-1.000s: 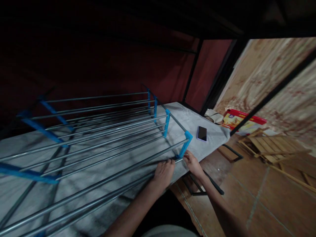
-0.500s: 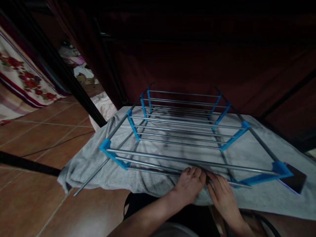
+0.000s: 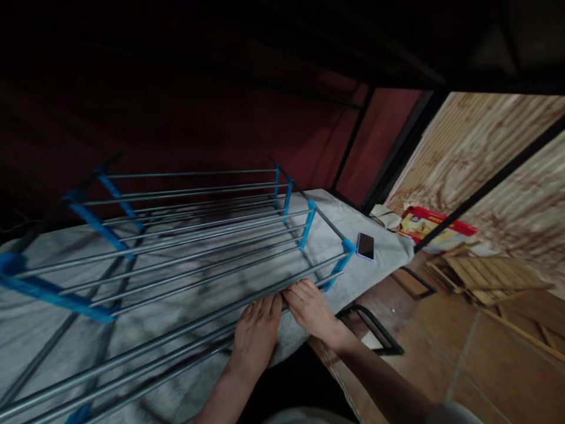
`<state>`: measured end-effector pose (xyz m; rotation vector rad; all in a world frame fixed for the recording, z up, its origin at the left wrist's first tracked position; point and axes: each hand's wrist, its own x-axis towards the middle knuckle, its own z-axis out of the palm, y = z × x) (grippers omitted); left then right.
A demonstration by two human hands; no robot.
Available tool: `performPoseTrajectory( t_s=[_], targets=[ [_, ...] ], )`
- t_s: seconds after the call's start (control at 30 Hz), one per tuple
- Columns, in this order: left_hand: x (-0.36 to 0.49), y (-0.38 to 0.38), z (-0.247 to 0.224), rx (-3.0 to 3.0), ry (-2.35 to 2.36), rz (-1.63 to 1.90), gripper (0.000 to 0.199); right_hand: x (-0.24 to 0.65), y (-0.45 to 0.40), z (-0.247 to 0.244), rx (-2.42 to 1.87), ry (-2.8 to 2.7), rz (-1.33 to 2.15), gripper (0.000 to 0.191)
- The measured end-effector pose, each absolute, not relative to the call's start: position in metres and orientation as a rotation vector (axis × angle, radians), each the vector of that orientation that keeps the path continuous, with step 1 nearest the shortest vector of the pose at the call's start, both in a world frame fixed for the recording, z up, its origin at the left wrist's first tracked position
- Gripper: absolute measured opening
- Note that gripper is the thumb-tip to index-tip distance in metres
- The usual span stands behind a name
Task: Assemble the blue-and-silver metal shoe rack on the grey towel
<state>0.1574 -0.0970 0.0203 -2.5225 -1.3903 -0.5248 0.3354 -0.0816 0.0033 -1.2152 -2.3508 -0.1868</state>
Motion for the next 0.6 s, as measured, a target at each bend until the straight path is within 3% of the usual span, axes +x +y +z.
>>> performPoseTrajectory(
  t_s=[0.2, 0.6],
  targets=[
    [0.157, -0.097, 0.022, -2.510, -1.360, -0.431, 0.035, 0.339, -0.080, 0.002, -1.162, -2.332, -0.165, 0.022],
    [0.155, -0.094, 0.019, -2.442, -1.260, -0.441, 0.041, 0.388, -0.102, -0.006, -1.194, -2.065, -0.180, 0.039]
  ],
)
